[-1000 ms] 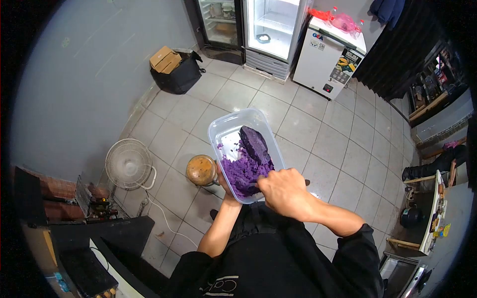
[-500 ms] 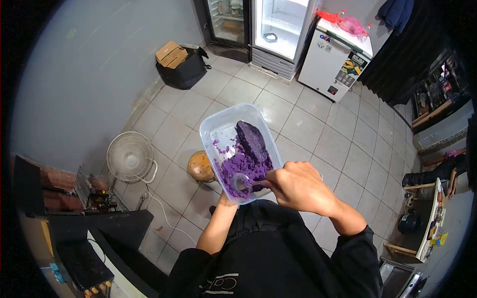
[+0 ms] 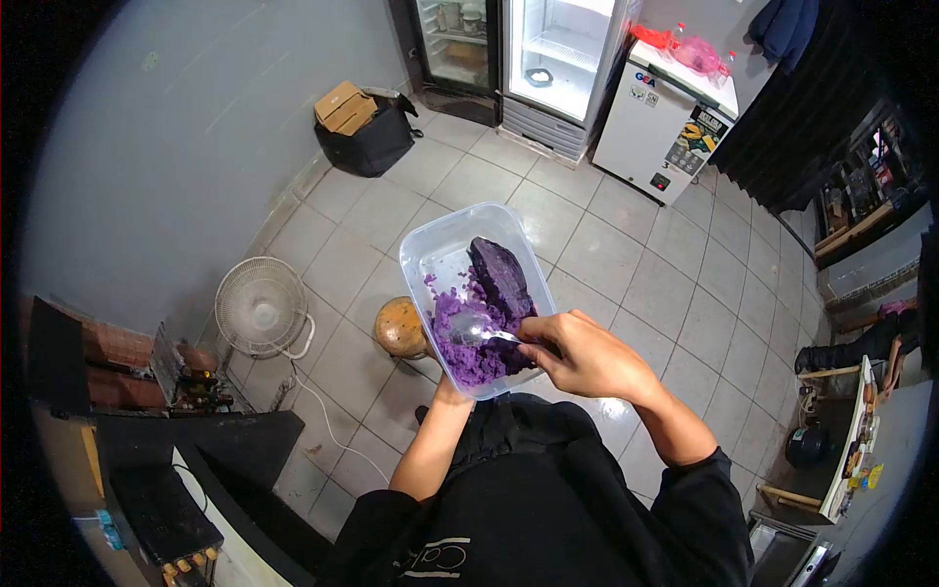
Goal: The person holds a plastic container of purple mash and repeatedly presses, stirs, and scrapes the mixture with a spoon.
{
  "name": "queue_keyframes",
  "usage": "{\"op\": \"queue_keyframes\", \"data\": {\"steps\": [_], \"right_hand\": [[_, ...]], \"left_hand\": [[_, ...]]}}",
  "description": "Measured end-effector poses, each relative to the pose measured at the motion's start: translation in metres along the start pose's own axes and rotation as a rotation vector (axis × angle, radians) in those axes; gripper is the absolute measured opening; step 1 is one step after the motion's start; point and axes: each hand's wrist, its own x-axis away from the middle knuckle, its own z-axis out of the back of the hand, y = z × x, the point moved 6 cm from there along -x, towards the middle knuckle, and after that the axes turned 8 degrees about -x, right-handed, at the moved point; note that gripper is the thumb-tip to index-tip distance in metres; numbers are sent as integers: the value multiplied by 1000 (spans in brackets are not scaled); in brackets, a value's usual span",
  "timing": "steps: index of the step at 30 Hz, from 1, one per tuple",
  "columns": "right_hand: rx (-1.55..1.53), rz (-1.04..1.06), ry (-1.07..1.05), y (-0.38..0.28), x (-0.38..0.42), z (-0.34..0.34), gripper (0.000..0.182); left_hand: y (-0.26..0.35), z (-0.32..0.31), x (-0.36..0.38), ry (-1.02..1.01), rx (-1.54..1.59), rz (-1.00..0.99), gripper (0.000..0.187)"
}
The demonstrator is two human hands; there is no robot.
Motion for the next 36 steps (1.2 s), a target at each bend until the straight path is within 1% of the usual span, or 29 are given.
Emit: {"op": "queue_keyframes", "data": {"steps": [1,3,6,12,15,16,19,23,26,29,31,34,36], "right_hand": [[-13,6,-17,1,1,-1,15],[-20,58,15,7,0,-3,14],[15,97,68,15,1,-6,13],[286,42,98,15,5,-4,9],[436,50,169,6,6,-4,12],[482,61,196,2,5,-4,14],[551,30,220,-1,-5,-6,15],[610,6,248,2,-14,-5,15],[640,-13,265,0,-15,-4,15],[637,-24,261,-1,-16,-2,16],[616,-21,244,1,-14,-2,17],[550,53,326,-5,-8,4,18],[566,48,290,-1,-6,2,18]], "left_hand": [[-4,10,3,76,-64,23,60],[-11,32,11,228,-194,68,63],[-11,14,3,-69,380,-20,75],[-14,16,1,26,363,55,82],[-14,18,2,86,352,100,85],[-15,16,-2,87,352,100,85],[-14,17,-10,184,308,34,86],[-12,22,-11,313,247,-62,87],[-32,49,-6,297,129,-17,83],[-29,49,-9,312,77,-38,81],[-26,42,-8,311,146,-23,79],[-19,31,-12,310,183,-25,78],[-16,26,-12,330,194,-48,77]]}}
